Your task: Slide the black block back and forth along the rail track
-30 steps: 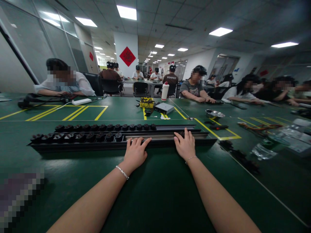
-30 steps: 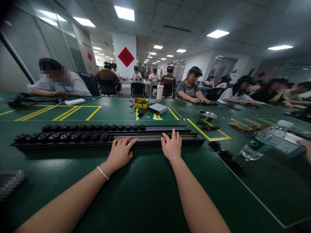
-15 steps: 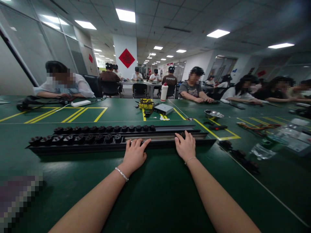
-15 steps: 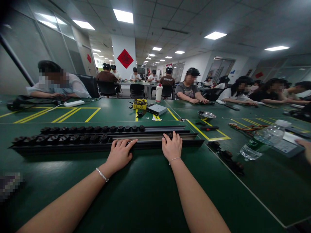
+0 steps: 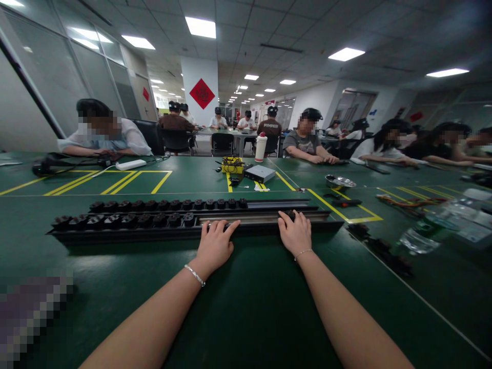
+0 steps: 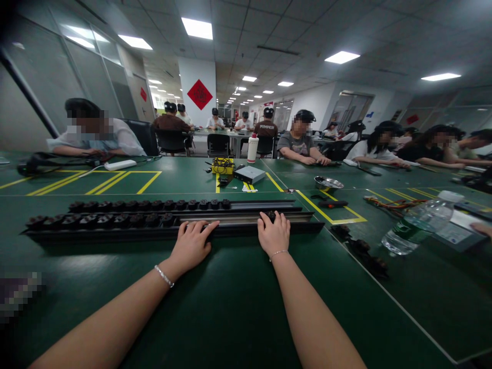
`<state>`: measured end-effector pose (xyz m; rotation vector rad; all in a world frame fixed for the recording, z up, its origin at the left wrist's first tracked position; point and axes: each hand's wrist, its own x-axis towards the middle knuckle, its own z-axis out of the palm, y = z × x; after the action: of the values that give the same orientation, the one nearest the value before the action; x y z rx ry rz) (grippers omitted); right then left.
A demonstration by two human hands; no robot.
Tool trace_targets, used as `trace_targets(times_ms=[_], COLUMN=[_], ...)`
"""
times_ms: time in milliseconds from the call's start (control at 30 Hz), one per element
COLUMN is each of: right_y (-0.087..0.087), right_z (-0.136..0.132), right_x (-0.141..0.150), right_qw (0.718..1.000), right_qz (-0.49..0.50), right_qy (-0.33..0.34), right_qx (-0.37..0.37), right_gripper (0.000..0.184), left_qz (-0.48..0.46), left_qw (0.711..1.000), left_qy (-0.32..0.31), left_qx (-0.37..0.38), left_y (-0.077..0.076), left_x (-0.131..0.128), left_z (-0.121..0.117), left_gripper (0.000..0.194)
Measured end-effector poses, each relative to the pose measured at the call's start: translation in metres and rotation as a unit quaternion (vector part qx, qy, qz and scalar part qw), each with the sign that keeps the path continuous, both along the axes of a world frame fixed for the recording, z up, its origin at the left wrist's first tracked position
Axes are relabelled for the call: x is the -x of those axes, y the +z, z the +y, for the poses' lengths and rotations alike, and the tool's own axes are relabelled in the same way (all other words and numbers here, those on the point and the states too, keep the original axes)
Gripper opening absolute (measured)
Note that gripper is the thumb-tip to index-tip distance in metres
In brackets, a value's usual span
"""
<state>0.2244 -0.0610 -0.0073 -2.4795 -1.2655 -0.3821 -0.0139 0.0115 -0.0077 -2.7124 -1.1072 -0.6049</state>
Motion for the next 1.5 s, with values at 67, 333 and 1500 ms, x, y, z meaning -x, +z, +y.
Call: trace_targets(times_ms=[67, 333, 1500], right_y=[0.0002, -0.0022, 0.0035], right_z=[-0.0004, 0.0000, -0.0034], right_x=[-0.0003, -0.0058, -0.0077], right_qw=[1.000, 1.000, 0.997], right_qz=[0.003, 0.008, -0.002], right_qy=[-0.003, -0.017, -0.023], right_qx=[0.002, -0.010, -0.071], right_gripper=[0.046, 0.045, 0.036], left_qz=[0.000, -0.006, 0.003], left_qw=[1.000, 1.000, 1.000], left_qy=[-0.001, -0.003, 0.006], left_qx=[-0.002, 0.001, 0.015], left_y=[-0.0002, -0.0008, 0.0016], left_x=[0.0000, 0.0007, -0.0006], left_z=[0.0000, 0.0003, -0.0011], left_gripper=[0.061, 0.061, 0.062])
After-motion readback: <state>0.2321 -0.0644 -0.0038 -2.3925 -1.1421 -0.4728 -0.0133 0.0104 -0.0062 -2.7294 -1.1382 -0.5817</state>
